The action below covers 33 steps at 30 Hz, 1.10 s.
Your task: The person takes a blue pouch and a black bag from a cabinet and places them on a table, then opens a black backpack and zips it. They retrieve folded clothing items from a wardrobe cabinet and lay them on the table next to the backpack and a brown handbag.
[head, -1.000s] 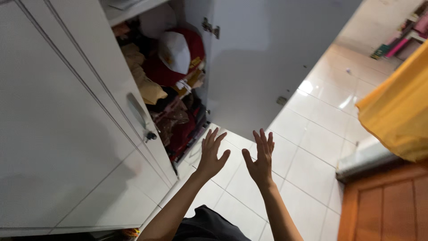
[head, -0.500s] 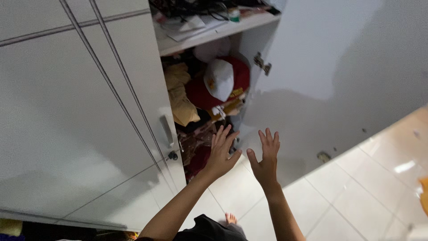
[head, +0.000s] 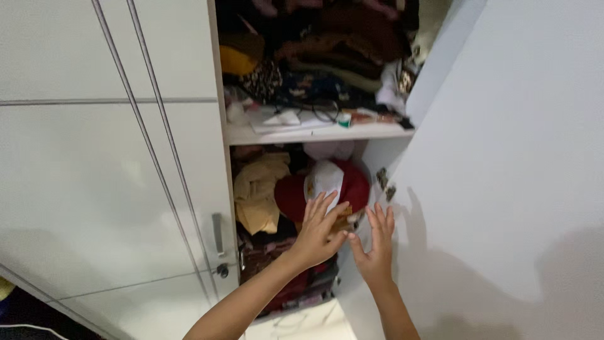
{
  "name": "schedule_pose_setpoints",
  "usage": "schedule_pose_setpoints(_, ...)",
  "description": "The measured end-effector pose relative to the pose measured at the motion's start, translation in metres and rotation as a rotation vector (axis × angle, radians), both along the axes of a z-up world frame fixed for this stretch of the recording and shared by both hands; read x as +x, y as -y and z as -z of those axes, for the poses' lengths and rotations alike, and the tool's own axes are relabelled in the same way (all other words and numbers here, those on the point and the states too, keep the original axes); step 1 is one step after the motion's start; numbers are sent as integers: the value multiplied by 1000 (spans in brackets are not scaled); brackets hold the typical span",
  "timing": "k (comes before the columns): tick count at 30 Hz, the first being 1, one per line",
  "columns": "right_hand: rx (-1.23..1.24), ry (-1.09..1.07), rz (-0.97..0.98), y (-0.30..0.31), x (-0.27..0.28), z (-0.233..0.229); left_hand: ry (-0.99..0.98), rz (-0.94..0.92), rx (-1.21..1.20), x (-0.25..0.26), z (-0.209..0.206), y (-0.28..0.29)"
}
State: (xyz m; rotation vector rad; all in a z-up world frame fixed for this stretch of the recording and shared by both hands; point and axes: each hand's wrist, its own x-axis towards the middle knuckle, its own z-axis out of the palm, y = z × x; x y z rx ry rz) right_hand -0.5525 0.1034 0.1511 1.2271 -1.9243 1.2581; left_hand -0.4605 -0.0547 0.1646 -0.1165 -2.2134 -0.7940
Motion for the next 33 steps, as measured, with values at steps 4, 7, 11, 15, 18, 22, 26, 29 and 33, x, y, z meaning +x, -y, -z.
schedule_pose_setpoints(4,-87,-26,-64,6,-36,-38,-8,-29,-67,-17,-35,1)
schedule_pose_setpoints(7,-142,-57,-71,16,-58,-65,-61,-80,-159,-24,-62,2)
schedule_pose_setpoints(11,-230,-164,-134,35,-84,-108,-123,-143,-297,-33,-103,13)
schedule_pose_setpoints(15,-322,-265,-180,49,-102,-158,-200,-243,-420,-41,-154,31)
schedule_pose_setpoints(18,-368,-316,-181,59,-110,-196,-344,-330,-509,-49,-195,49)
schedule_pose_setpoints(22,-426,-368,-175,75,-121,-247,-405,-433,-587,-62,-250,83)
schedule_pose_setpoints(26,-473,-366,-174,98,-125,-294,-443,-545,-659,-80,-309,123)
schedule_pose_setpoints(29,-493,-400,-193,118,-132,-331,-407,-659,-684,-96,-354,152)
schedule_pose_setpoints(33,-465,-523,-161,152,-145,-382,-284,-831,-686,-111,-397,188)
